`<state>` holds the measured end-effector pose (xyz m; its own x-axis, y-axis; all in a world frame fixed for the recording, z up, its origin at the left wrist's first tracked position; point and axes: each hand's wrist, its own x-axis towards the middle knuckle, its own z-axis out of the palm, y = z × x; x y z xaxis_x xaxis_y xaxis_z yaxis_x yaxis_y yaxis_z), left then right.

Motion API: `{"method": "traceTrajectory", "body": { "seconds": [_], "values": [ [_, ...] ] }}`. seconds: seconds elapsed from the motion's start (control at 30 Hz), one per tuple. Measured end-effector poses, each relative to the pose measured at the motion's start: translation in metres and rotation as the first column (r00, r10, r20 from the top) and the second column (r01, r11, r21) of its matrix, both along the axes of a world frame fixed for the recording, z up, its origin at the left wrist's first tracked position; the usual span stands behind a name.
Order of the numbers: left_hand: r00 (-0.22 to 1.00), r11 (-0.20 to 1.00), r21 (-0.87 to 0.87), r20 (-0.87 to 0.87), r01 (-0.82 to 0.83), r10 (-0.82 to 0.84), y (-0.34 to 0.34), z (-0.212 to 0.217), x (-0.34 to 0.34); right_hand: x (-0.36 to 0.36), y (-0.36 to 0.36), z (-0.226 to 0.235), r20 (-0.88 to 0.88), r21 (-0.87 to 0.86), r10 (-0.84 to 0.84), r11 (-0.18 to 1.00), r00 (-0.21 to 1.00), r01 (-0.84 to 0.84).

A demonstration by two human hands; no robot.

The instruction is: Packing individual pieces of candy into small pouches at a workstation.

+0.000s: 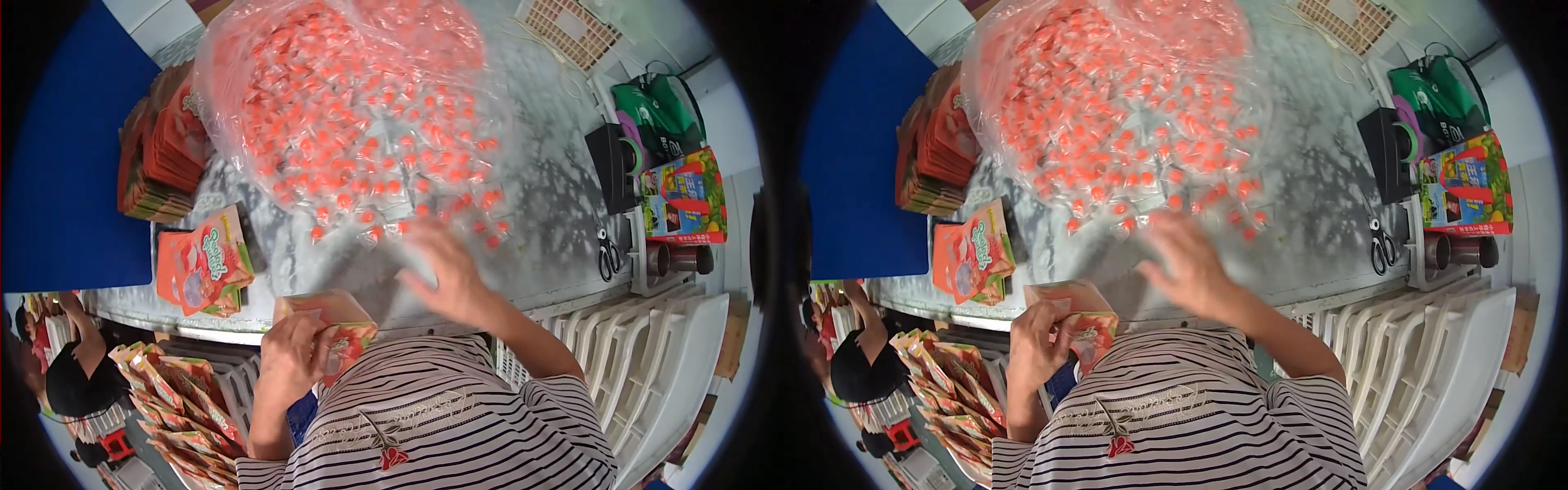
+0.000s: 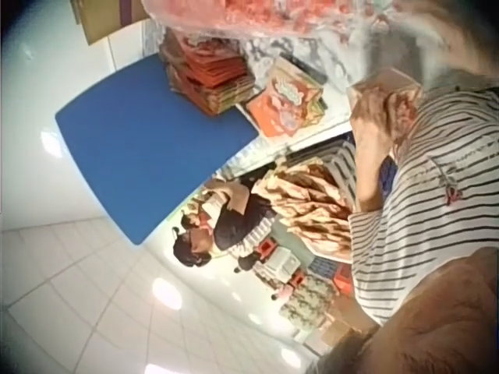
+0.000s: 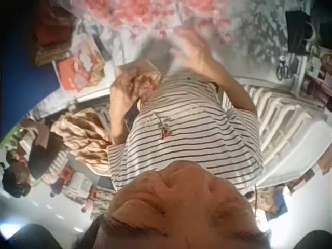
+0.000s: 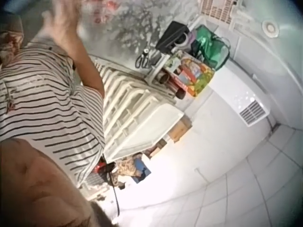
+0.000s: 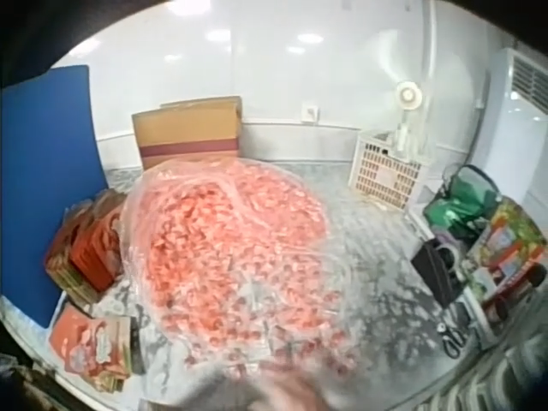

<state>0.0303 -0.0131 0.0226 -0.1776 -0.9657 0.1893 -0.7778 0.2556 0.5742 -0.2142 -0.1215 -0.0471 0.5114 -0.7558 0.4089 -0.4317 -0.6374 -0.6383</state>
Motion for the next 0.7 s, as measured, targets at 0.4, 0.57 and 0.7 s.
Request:
{"method": "traceTrajectory", "body": {
  "seconds": [0.4,0.57,0.7],
  "values": [
    [0.995,0.987,0.125,-0.014,-0.100,0.103,0.000,-0.006,-0.011,-0.033,0.003,-0.051,-0.278,0.130,-0.144,0.974,0.950,0.186],
    [0.988,0.986,0.092,-0.052,-0.139,0.145,0.005,-0.007,-0.008,-0.031,-0.021,-0.053,0.142,0.149,-0.193,0.974,0.971,0.172],
    [0.983,0.978,0.133,-0.062,-0.162,0.172,0.007,-0.009,-0.009,-0.032,-0.041,-0.045,-0.041,0.146,-0.029,0.989,0.999,0.035]
  ]
}}
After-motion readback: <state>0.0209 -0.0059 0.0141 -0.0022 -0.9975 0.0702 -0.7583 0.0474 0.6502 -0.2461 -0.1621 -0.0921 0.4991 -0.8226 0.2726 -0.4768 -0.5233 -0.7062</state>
